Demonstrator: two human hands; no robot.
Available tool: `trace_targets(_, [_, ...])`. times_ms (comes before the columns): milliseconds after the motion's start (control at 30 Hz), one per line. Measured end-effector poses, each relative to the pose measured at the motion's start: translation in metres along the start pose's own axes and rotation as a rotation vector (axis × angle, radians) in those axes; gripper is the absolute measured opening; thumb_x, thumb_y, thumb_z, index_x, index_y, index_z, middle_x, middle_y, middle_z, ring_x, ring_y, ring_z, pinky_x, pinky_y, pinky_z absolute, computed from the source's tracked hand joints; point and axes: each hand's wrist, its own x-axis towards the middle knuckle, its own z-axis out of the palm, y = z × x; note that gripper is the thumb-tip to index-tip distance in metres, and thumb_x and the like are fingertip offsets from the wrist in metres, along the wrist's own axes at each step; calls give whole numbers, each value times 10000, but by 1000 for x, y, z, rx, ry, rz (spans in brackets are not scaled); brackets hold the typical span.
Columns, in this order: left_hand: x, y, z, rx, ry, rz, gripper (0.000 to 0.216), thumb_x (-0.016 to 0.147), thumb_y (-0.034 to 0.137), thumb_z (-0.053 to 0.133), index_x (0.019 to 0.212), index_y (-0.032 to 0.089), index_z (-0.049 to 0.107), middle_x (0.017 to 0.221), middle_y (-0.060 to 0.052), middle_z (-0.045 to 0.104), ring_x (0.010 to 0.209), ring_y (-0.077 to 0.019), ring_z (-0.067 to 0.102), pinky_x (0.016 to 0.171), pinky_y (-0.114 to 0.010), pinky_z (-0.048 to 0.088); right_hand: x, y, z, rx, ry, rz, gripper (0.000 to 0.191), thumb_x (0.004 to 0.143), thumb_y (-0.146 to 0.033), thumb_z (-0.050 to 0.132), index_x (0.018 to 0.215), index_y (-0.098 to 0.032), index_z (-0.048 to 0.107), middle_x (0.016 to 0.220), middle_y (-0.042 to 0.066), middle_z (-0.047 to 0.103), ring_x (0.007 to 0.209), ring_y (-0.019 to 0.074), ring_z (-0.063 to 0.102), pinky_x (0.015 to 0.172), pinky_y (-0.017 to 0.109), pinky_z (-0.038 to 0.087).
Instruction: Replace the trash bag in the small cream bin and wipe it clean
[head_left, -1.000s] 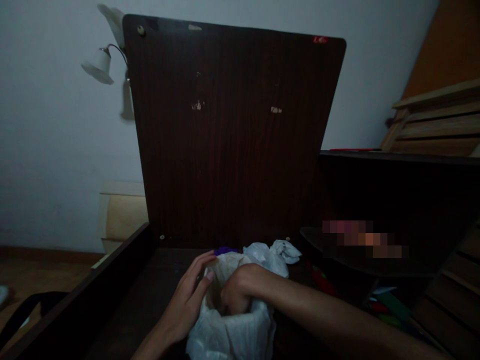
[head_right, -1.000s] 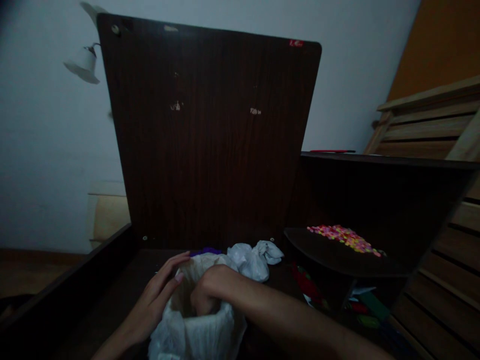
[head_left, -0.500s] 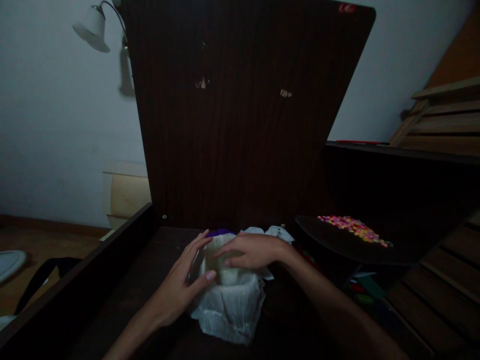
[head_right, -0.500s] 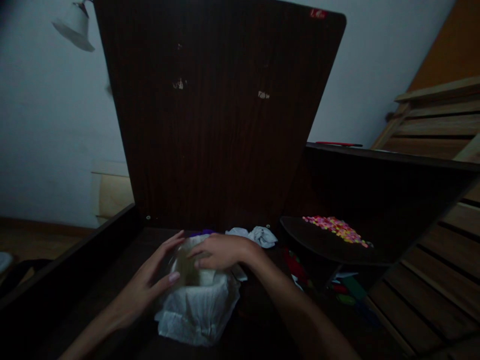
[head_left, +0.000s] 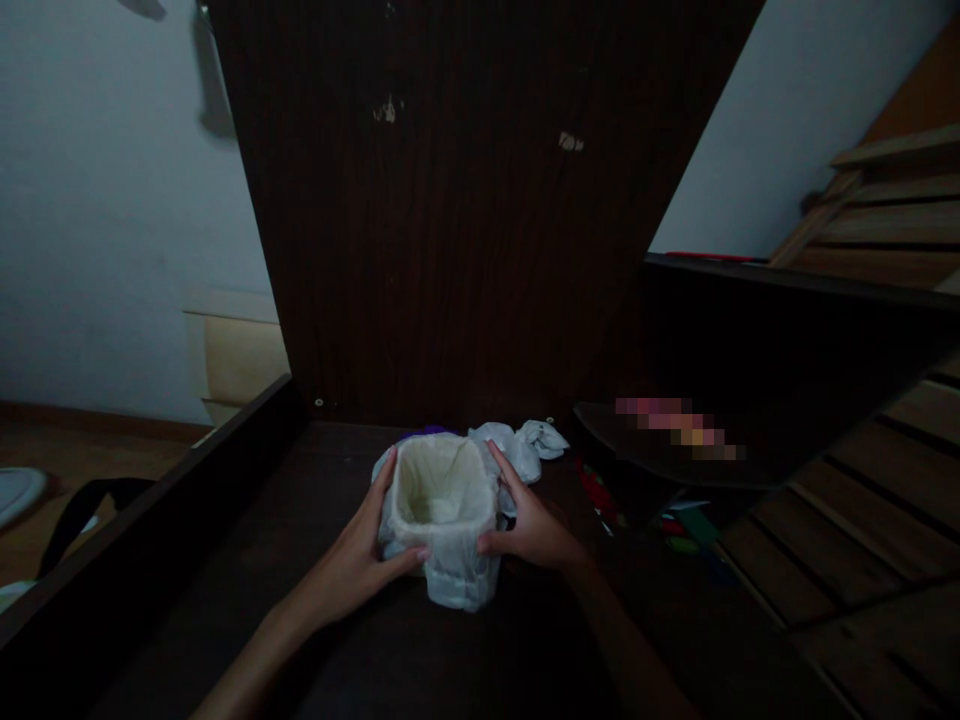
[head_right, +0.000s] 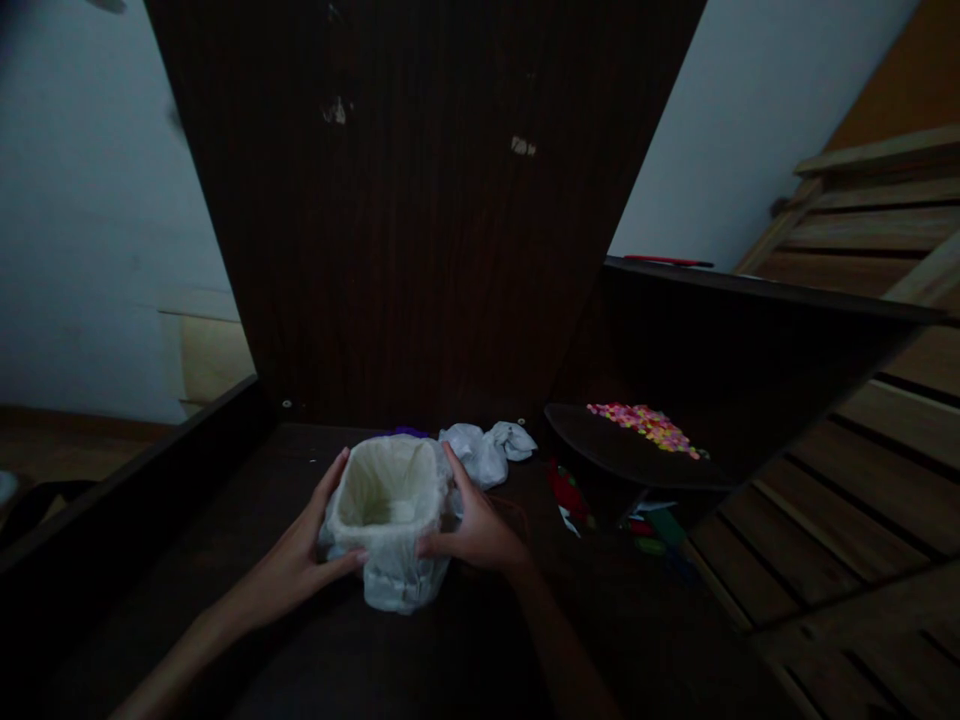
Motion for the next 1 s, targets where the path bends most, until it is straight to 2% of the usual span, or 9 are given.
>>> trace_targets(200, [-5, -1, 10, -28, -7, -24, 1023, 948, 535, 599, 1626, 252, -112, 1727, -149, 62, 1568, -361, 159, 1263, -559, 202, -5, 13, 15, 15, 75, 30, 1359, 636, -450, 908, 1647, -221, 29, 1696, 175, 182, 1550, 290, 263, 1241, 490, 246])
trace_targets(367, [-9, -2, 12, 15, 16, -14, 1042, 944, 455, 625, 1619, 251, -143, 1730, -144, 24, 1573, -347, 130, 1266, -550, 192, -12, 25, 27, 61, 127, 3, 1323, 660, -451, 896, 1646, -217, 47, 1687, 168, 227, 1554, 282, 255, 1259, 496, 191])
trace_targets(533, [-18, 9, 0, 106, 63, -23, 1150, 872, 504, 705, 1615, 285, -145, 1730, -140, -19, 1574, -382, 87, 1239, -624, 203, -26, 49, 35, 146, 274, -66, 1281, 697, -570, 846, 1645, -213, 62, 1711, 156, 121, 1581, 287, 141, 1262, 510, 178])
trace_targets(633, [-16, 25, -14, 165, 108, 25, 1012, 910, 550, 645, 1625, 314, -31, 1732, -125, 5, 1577, -391, 52, 1220, -667, 217, -36, 67, 39, 138, 407, -108, 1111, 794, -634, 731, 1636, -197, 152, 1708, 152, 144, 1580, 285, 145, 1265, 509, 180])
trace_targets(767, [8, 55, -28, 294, 78, 144, 741, 944, 512, 611, 1566, 283, 280, 1703, -122, 216, 1577, -377, 136, 1228, -645, 248, -51, 85, 45, 19, 539, -4, 933, 882, -607, 627, 1610, -154, 261, 1682, 173, 233, 1567, 303, 204, 1256, 545, 208])
trace_targets(833, [30, 70, -31, 316, 49, 217, 695, 913, 509, 650, 1492, 212, 406, 1595, -165, 422, 1500, -361, 357, 1200, -567, 359, -58, 90, 48, -64, 602, 70, 855, 898, -587, 603, 1581, -144, 341, 1664, 173, 285, 1567, 315, 198, 1251, 568, 210])
trace_targets(867, [42, 77, -32, 327, 12, 237, 551, 930, 484, 628, 1386, 195, 519, 1461, -158, 563, 1384, -331, 506, 1150, -516, 432, -61, 92, 50, -102, 635, 96, 808, 909, -576, 586, 1561, -144, 385, 1651, 171, 317, 1566, 319, 201, 1249, 576, 214])
trace_targets(933, [68, 88, -30, 368, -136, 247, 266, 992, 347, 513, 1129, 176, 663, 1180, -115, 704, 1145, -267, 648, 1030, -423, 506, -67, 93, 52, -169, 684, 115, 713, 930, -545, 555, 1516, -148, 466, 1622, 167, 380, 1559, 322, 228, 1244, 583, 229])
trace_targets(1000, [92, 93, -26, 413, -412, 122, 215, 967, 198, 494, 1041, 167, 694, 1104, -92, 725, 1057, -235, 662, 982, -369, 496, -73, 94, 52, -231, 714, 105, 641, 945, -511, 535, 1474, -149, 525, 1595, 167, 427, 1547, 328, 264, 1236, 595, 243])
